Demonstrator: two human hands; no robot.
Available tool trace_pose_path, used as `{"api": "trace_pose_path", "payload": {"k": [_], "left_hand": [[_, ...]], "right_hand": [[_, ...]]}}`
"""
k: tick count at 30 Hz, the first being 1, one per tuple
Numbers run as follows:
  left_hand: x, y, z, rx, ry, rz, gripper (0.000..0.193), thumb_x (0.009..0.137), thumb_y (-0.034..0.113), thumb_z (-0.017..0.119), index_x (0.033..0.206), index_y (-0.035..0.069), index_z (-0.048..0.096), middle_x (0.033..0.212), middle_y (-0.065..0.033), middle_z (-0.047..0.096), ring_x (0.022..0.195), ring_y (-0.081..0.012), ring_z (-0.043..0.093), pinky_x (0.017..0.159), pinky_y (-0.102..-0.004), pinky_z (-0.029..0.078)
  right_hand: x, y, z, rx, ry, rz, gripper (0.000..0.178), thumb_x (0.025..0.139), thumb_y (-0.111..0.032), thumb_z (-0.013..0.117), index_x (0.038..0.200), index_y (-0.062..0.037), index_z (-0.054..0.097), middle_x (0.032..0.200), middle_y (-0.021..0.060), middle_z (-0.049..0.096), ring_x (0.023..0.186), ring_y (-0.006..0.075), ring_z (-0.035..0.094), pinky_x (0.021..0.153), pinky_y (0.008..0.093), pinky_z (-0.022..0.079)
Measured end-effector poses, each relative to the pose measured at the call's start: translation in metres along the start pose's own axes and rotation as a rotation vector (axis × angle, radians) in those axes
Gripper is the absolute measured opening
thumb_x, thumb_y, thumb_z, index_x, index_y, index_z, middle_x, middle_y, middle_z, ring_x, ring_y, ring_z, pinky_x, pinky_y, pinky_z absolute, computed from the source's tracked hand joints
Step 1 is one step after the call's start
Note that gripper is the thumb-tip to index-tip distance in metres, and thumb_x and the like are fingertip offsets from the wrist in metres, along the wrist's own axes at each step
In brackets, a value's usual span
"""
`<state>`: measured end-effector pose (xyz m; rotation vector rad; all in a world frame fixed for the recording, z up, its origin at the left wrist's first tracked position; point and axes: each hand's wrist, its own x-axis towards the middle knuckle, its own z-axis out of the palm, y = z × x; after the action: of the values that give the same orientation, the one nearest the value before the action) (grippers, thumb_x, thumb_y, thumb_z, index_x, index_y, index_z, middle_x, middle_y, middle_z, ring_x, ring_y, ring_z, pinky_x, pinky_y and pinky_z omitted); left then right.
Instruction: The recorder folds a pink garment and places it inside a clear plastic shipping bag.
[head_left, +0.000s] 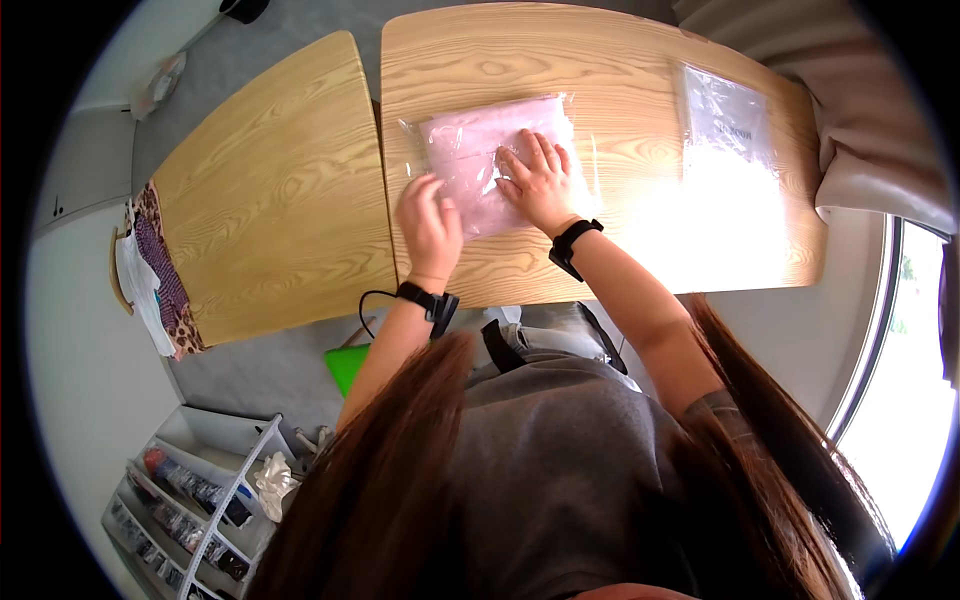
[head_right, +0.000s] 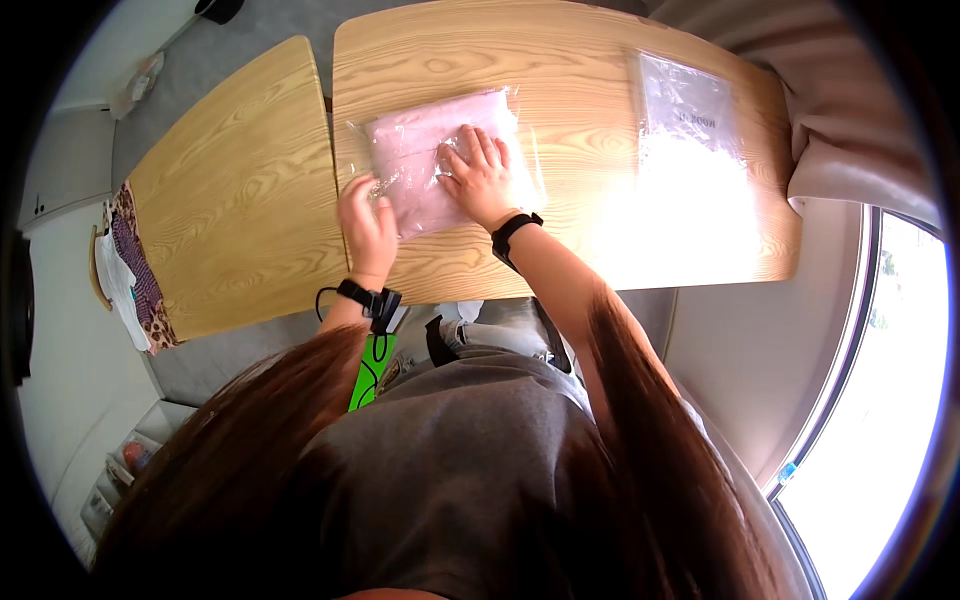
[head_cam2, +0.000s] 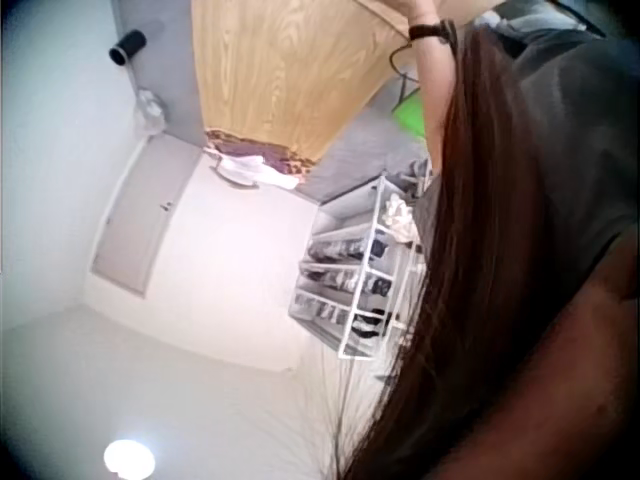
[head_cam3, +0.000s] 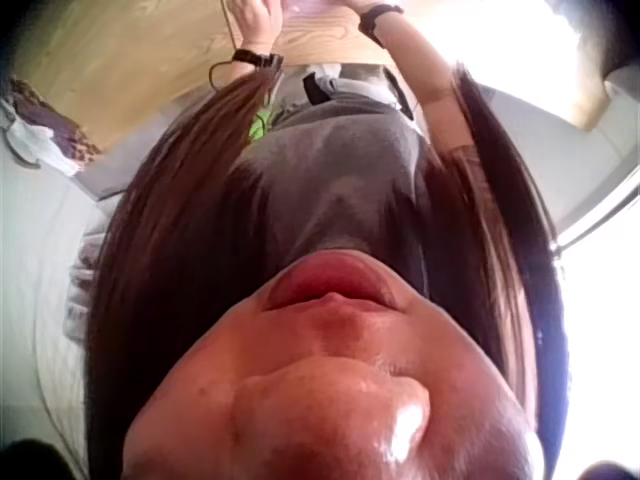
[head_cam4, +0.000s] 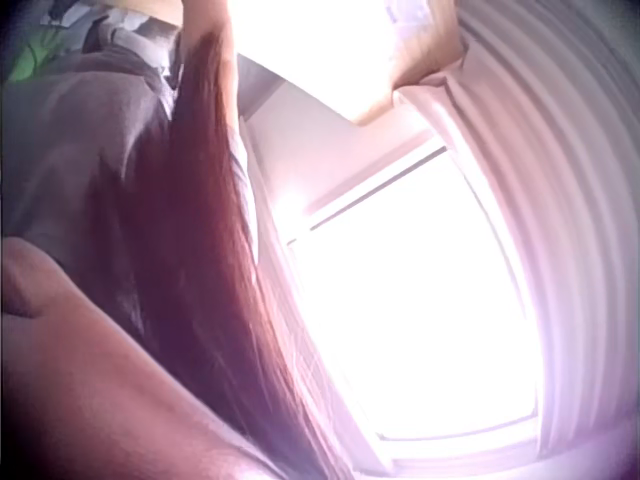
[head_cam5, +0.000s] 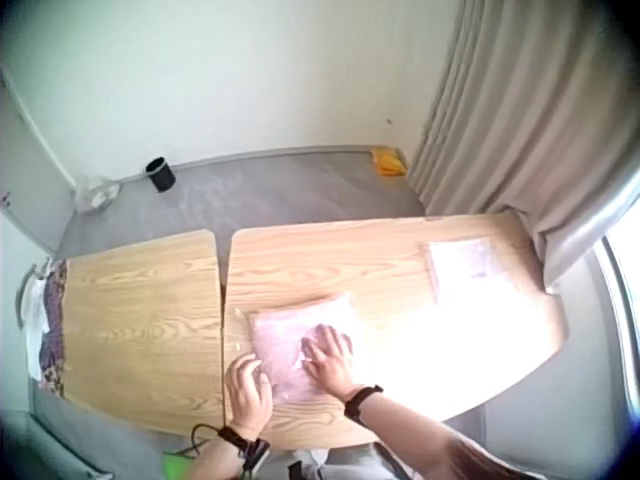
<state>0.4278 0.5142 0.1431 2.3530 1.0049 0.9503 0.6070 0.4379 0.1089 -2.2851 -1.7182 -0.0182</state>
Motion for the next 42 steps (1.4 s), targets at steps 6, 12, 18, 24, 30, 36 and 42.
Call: {"api": "trace_pose_path", "payload": {"k": [6, 12, 18, 24, 30, 36, 42], "left_hand": [[0.029, -0.010, 0.054, 0.390, -0.365, 0.206, 0.054, 0.085, 0.022, 0.052, 0.135, 0.010, 0.038, 0.146, -0.0076, 0.028, 0.136, -0.0222, 0.024, 0.108, -0.0505, 0.019], [0.036, -0.028, 0.068, 0.469, -0.453, 0.195, 0.061, 0.086, 0.037, 0.047, 0.140, 0.013, 0.033, 0.149, -0.0036, 0.023, 0.138, -0.0184, 0.018, 0.109, -0.0539, 0.015], [0.037, -0.032, 0.073, 0.457, -0.497, 0.167, 0.061, 0.085, 0.036, 0.048, 0.140, 0.012, 0.033, 0.149, -0.0043, 0.024, 0.138, -0.0198, 0.018, 0.108, -0.0548, 0.016], [0.039, -0.034, 0.078, 0.382, -0.507, 0.147, 0.060, 0.083, 0.034, 0.049, 0.137, 0.011, 0.037, 0.147, -0.0052, 0.027, 0.137, -0.0211, 0.021, 0.106, -0.0553, 0.017], [0.039, -0.034, 0.080, 0.374, -0.503, 0.142, 0.060, 0.081, 0.033, 0.050, 0.136, 0.011, 0.039, 0.147, -0.0056, 0.028, 0.136, -0.0206, 0.023, 0.106, -0.0550, 0.017], [0.040, -0.036, 0.078, 0.368, -0.496, 0.147, 0.060, 0.083, 0.031, 0.049, 0.138, 0.011, 0.036, 0.148, -0.0053, 0.027, 0.136, -0.0215, 0.022, 0.108, -0.0524, 0.015], [0.048, -0.049, 0.053, -0.081, -0.322, 0.159, 0.051, 0.084, 0.019, 0.053, 0.132, 0.006, 0.042, 0.143, -0.0116, 0.032, 0.134, -0.0302, 0.027, 0.108, -0.0471, 0.023]], "right_hand": [[0.021, 0.005, -0.009, -0.042, -0.030, -0.212, 0.047, 0.085, -0.046, 0.052, 0.127, -0.0255, 0.049, 0.143, 0.0100, 0.033, 0.133, 0.0285, 0.030, 0.106, 0.0525, 0.022], [0.029, 0.016, -0.002, -0.019, -0.099, -0.200, 0.052, 0.083, -0.050, 0.050, 0.130, -0.0281, 0.047, 0.144, 0.0073, 0.033, 0.134, 0.0275, 0.028, 0.106, 0.0556, 0.018], [0.031, 0.018, 0.009, 0.020, -0.142, -0.189, 0.052, 0.083, -0.051, 0.051, 0.129, -0.0278, 0.049, 0.143, 0.0078, 0.035, 0.133, 0.0287, 0.028, 0.105, 0.0567, 0.017], [0.034, 0.022, 0.014, 0.067, -0.135, -0.200, 0.051, 0.080, -0.047, 0.056, 0.127, -0.0262, 0.051, 0.141, 0.0109, 0.037, 0.131, 0.0321, 0.031, 0.103, 0.0584, 0.019], [0.033, 0.024, 0.015, 0.067, -0.172, -0.181, 0.054, 0.080, -0.049, 0.054, 0.129, -0.0266, 0.049, 0.143, 0.0093, 0.033, 0.134, 0.0299, 0.025, 0.105, 0.0596, 0.014], [0.037, 0.028, 0.002, 0.129, -0.172, -0.185, 0.053, 0.079, -0.043, 0.059, 0.127, -0.0211, 0.051, 0.143, 0.0111, 0.034, 0.134, 0.0306, 0.025, 0.106, 0.0553, 0.018], [-0.012, 0.070, -0.034, 0.519, 0.187, 0.262, 0.043, 0.075, -0.017, 0.070, 0.114, -0.0049, 0.056, 0.121, 0.0141, 0.054, 0.115, 0.0304, 0.048, 0.094, 0.0392, 0.041]]}}
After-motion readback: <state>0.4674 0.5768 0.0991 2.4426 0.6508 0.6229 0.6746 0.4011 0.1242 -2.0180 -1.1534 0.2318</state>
